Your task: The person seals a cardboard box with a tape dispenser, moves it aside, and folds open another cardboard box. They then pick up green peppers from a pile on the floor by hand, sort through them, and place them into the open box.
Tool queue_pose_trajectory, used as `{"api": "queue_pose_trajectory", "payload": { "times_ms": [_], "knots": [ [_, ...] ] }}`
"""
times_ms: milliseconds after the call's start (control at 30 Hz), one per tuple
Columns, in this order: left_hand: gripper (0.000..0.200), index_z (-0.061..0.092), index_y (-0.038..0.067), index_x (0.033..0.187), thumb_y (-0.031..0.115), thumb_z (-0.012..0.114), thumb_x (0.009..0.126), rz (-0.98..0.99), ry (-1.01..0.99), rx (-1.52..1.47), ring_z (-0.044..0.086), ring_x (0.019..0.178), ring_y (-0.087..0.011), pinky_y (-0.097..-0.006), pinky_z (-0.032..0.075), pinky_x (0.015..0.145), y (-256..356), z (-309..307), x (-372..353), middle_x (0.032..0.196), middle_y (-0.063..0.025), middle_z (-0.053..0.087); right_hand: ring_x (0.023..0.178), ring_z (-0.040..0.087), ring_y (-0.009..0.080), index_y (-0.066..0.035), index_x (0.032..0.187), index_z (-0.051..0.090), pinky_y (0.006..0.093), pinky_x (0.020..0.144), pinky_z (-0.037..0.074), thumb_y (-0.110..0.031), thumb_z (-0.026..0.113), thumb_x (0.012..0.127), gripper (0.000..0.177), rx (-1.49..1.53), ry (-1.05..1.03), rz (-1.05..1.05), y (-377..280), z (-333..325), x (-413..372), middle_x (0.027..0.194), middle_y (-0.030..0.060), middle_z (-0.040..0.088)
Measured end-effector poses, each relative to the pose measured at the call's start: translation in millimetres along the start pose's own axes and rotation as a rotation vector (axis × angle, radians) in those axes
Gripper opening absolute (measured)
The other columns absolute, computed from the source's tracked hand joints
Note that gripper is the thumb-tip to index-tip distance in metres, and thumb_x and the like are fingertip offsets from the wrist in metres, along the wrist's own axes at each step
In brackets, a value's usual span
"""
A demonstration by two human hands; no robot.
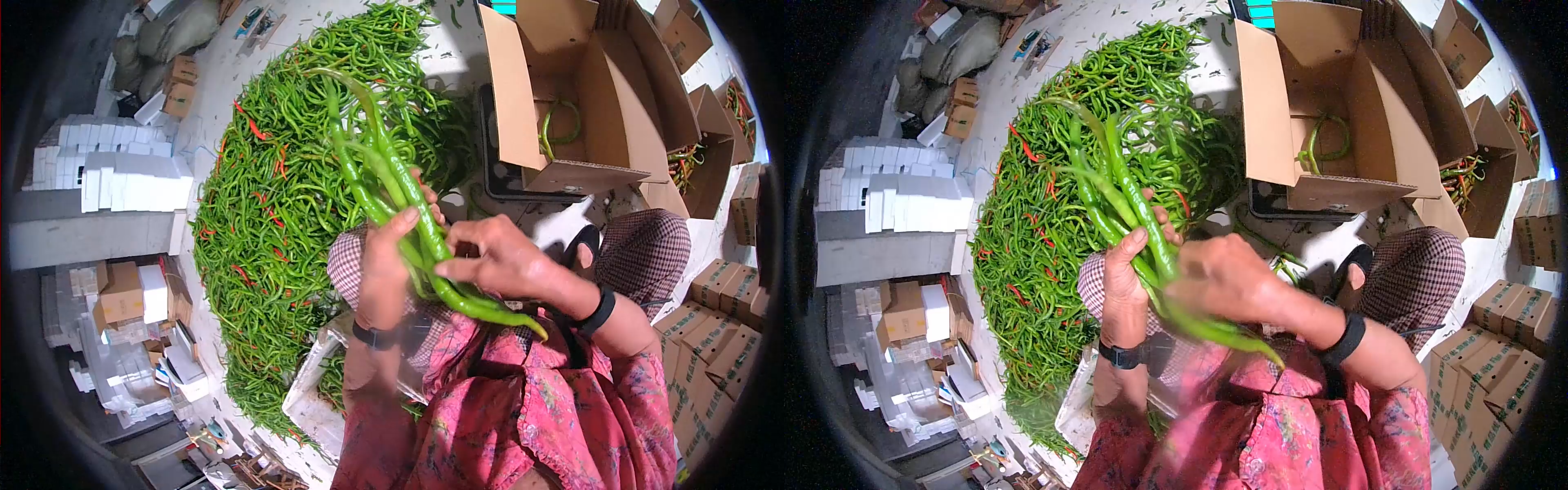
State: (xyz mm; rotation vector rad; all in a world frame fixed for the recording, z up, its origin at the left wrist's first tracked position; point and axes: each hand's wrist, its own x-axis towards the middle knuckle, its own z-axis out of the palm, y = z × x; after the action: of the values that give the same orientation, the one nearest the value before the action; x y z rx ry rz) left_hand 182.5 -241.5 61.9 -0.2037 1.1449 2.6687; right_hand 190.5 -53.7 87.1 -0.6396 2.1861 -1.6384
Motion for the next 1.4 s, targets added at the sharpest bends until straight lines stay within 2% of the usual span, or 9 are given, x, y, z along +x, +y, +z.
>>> {"api": "queue_pose_trajectory", "payload": {
  "times_ms": [33,100,133,267,367,400,533,1300,1400],
  "knots": [
    [0.056,0.043,0.002,0.132,0.008,0.065,0.08,0.01,0.002,0.028,0.062,0.088,-0.0224,-0.0374,0.054,0.079,-1,1,-2,0.106,-0.0135,0.06,0.058,0.059,0.0153,-0.004,0.08,0.064,0.0322,0.054,0.046,-0.027,0.066,0.086,0.023,0.252,-0.134,0.097,6,-8,3,0.065,0.0079,0.062],
    [0.064,0.04,0.002,0.136,0.009,0.069,0.079,0.016,0.123,0.067,0.063,0.086,-0.022,-0.0379,0.056,0.077,1,12,-7,0.106,-0.0123,0.061,0.063,0.051,0.0052,-0.006,0.084,0.065,0.0247,0.056,0.042,-0.026,0.061,0.092,0.021,0.602,-0.232,0.326,2,-28,0,0.071,-0.0022,0.06],
    [0.061,0.041,0.002,0.134,0.007,0.068,0.079,0.037,0.093,0.053,0.063,0.084,-0.021,-0.0379,0.056,0.076,-2,7,-6,0.104,-0.0116,0.061,0.066,0.05,0.0038,-0.007,0.093,0.066,0.021,0.059,0.04,-0.027,0.06,0.094,0.022,0.673,-0.258,0.294,4,-36,1,0.075,-0.0048,0.059],
    [0.054,0.043,0.003,0.13,0.003,0.063,0.08,0.025,0.014,-0.029,0.055,0.079,-0.0162,-0.0355,0.052,0.076,-1,7,-5,0.097,-0.0074,0.055,0.073,0.057,0.008,-0.001,0.111,0.064,0.02,0.061,0.042,-0.021,0.056,0.095,0.027,0.909,-0.22,0.414,12,-60,-2,0.088,0.0031,0.066],
    [0.054,0.041,0.006,0.13,0.004,0.062,0.081,0.008,-0.053,-0.085,0.048,0.077,-0.0136,-0.0347,0.046,0.076,-2,2,-2,0.094,-0.0042,0.049,0.073,0.054,0.0073,0.001,0.115,0.06,0.0195,0.064,0.042,-0.022,0.057,0.095,0.031,1.053,-0.165,0.294,24,-71,-6,0.089,0.0037,0.064],
    [0.053,0.041,0.006,0.13,0.005,0.062,0.081,0.01,-0.06,-0.092,0.047,0.076,-0.0133,-0.0341,0.045,0.075,-2,2,-2,0.093,-0.0039,0.049,0.083,0.057,0.0102,0.002,0.118,0.057,0.0219,0.072,0.046,-0.023,0.057,0.094,0.034,1.088,-0.146,0.237,31,-72,-8,0.098,0.0058,0.063],
    [0.055,0.044,0.007,0.127,0.01,0.065,0.077,-0.018,-0.037,-0.09,0.046,0.073,-0.0127,-0.0321,0.041,0.072,0,10,-6,0.091,-0.0032,0.05,0.095,0.058,0.0156,0.003,0.119,0.055,0.0289,0.087,0.047,-0.023,0.056,0.094,0.036,1.138,-0.214,0.135,44,-85,-18,0.105,0.0079,0.06],
    [0.055,0.046,0.01,0.126,0.007,0.068,0.075,-0.04,0.181,-0.061,0.048,0.072,-0.0135,-0.0316,0.04,0.07,-1,6,-5,0.089,-0.0027,0.055,0.083,0.063,0.0233,0.007,0.112,0.06,0.0352,0.079,0.049,-0.031,0.06,0.091,0.043,0.89,-0.173,0.211,40,-116,-80,0.088,0.0144,0.064],
    [0.059,0.047,0.011,0.126,0.009,0.07,0.072,-0.047,0.123,-0.169,0.049,0.072,-0.0138,-0.0327,0.043,0.069,4,30,-9,0.09,-0.0018,0.054,0.093,0.059,0.0154,-0.001,0.118,0.06,0.0313,0.087,0.045,-0.032,0.055,0.096,0.038,0.477,-0.222,0.282,33,-135,-77,0.095,0.0052,0.065]
  ]
}}
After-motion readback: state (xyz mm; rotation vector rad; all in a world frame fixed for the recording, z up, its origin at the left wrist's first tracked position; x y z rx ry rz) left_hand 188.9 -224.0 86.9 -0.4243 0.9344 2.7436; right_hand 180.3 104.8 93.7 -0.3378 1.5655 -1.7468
